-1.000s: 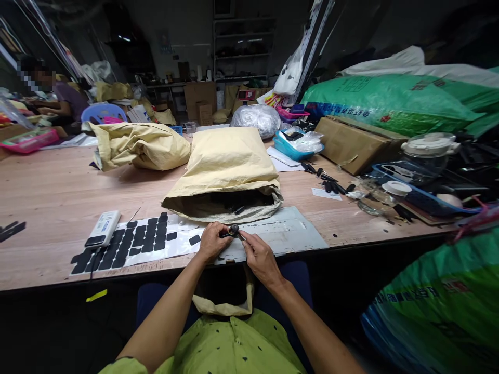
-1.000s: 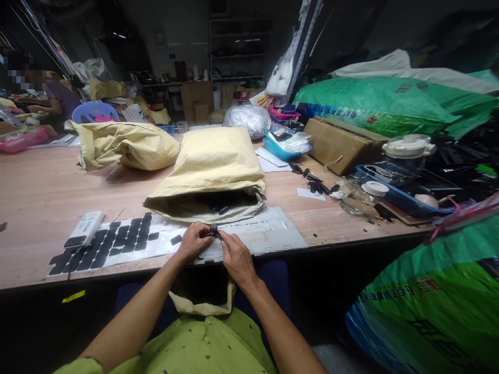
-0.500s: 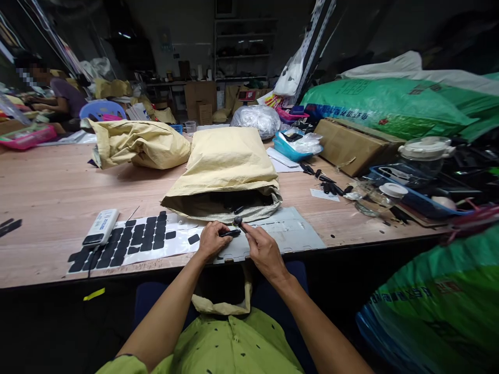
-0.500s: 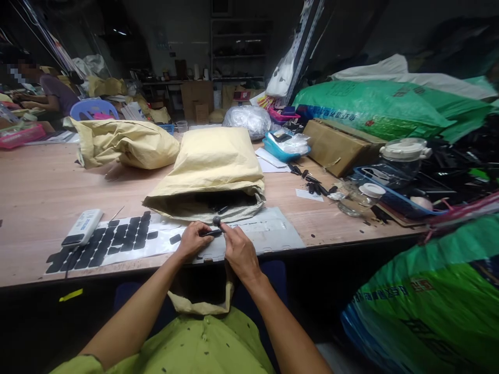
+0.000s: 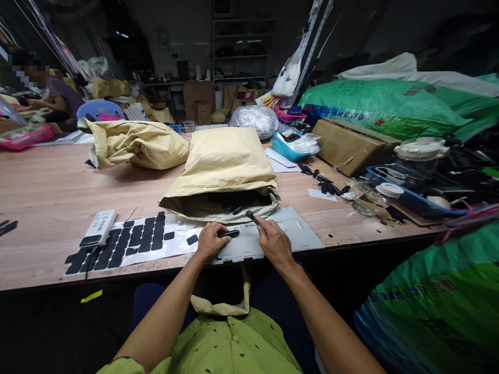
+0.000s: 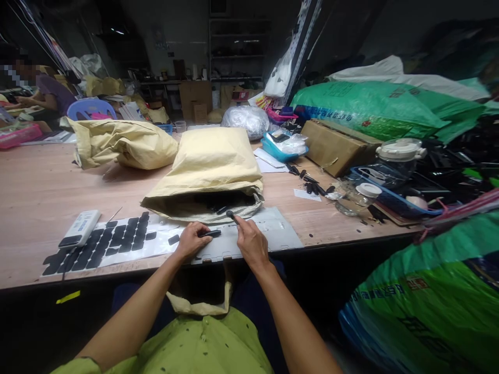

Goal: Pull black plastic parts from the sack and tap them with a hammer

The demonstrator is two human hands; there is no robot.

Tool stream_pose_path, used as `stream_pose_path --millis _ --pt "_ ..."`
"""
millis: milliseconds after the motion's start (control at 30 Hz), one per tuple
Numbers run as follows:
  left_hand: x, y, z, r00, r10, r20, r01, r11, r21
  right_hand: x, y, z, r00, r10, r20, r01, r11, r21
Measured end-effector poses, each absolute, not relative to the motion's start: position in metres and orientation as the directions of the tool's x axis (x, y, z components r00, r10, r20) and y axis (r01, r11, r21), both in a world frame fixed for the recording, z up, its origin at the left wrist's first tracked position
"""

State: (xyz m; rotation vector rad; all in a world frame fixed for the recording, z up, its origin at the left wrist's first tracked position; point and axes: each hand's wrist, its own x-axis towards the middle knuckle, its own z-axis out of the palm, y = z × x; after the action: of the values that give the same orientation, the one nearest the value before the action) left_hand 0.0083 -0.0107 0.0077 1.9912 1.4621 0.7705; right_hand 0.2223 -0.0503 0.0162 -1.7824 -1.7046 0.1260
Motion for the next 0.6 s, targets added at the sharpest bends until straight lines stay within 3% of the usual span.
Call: stream_pose_path --millis 133,200,600 --pt "0.008 -0.012 0.009 0.256 0.958 0.127 0.651 -0.268 0.710 0.234 -0.035 0.007 0.142 0.935 0.324 0.959 -0.048 -0.281" --pt "0.007 -0.012 0.009 0.262 0.958 0.121 0.655 -0.268 0.706 0.236 -0.031 0.000 0.137 0.927 0.350 0.972 -0.058 -0.227" --pt "0.003 -0.013 0.012 0.322 0.932 0.165 0.613 -0.338 0.714 0.232 -0.030 -0.012 0.208 0.884 0.419 0.958 -0.097 -0.269"
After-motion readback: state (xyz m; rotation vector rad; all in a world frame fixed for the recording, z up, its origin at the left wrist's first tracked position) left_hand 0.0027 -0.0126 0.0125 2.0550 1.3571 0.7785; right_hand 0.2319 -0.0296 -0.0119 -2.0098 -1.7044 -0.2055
